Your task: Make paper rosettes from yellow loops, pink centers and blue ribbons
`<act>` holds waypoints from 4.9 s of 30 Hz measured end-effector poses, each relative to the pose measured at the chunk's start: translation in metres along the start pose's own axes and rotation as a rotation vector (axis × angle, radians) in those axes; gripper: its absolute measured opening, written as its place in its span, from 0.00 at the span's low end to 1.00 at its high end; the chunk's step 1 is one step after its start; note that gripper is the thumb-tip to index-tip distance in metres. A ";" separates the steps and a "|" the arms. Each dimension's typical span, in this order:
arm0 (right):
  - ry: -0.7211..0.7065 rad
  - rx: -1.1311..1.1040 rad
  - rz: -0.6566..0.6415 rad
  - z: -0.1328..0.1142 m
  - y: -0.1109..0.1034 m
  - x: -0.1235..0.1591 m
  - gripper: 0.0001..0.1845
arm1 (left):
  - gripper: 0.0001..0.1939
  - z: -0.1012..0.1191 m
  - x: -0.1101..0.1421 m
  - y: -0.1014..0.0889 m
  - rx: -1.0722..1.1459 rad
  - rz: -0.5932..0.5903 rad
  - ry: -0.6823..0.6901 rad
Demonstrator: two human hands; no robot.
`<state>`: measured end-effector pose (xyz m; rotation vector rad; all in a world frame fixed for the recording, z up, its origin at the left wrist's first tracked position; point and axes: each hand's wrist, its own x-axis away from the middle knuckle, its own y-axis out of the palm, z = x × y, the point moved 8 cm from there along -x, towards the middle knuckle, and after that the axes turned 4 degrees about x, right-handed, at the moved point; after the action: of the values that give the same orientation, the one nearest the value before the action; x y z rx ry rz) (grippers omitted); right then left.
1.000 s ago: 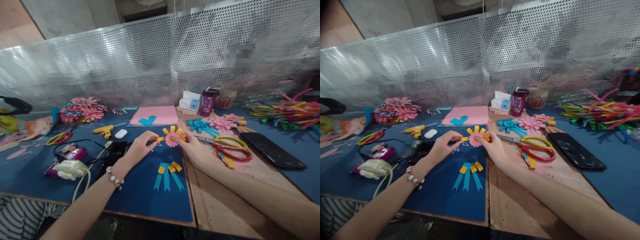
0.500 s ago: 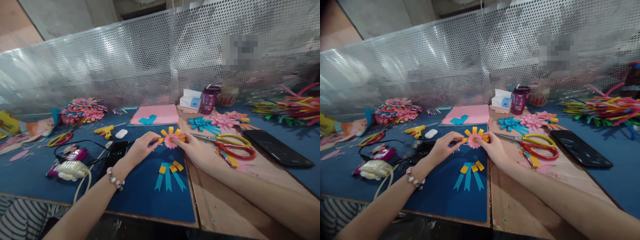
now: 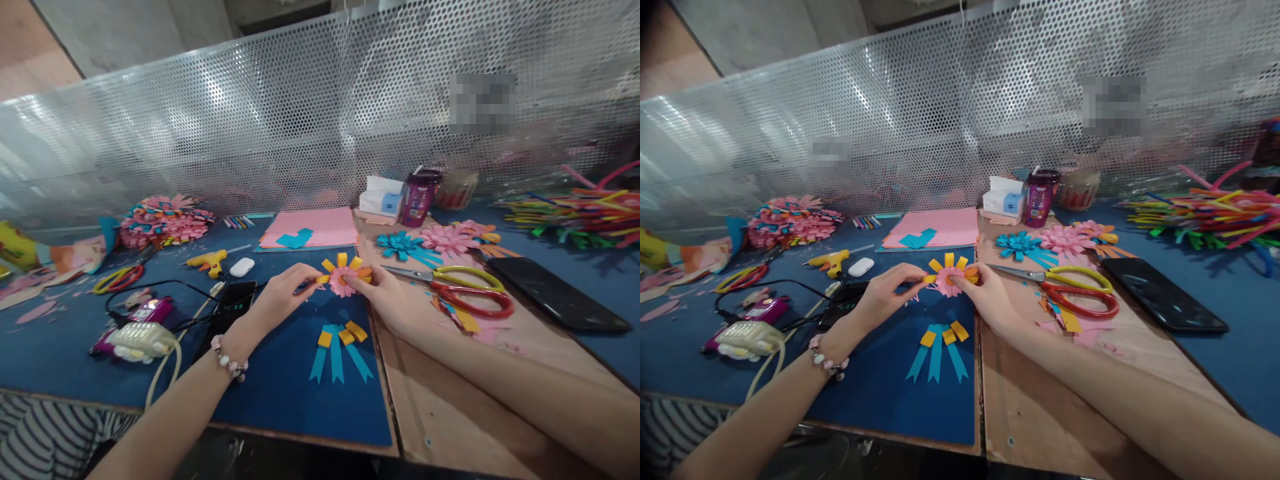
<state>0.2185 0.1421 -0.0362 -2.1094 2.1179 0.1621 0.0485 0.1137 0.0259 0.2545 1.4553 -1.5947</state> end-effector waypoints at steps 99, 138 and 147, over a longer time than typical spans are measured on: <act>0.093 -0.214 -0.086 0.018 0.005 0.000 0.16 | 0.09 -0.032 0.008 0.025 0.670 -0.033 -0.607; 0.129 -0.366 -0.130 0.015 0.012 0.000 0.15 | 0.17 -0.037 0.012 0.034 0.831 0.012 -0.685; 0.074 -0.327 -0.174 0.010 0.016 0.003 0.15 | 0.29 -0.031 0.010 0.043 0.717 0.025 -0.688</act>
<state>0.2032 0.1408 -0.0469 -2.5052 2.0496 0.4433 0.0615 0.1411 -0.0183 0.1025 0.3336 -1.8804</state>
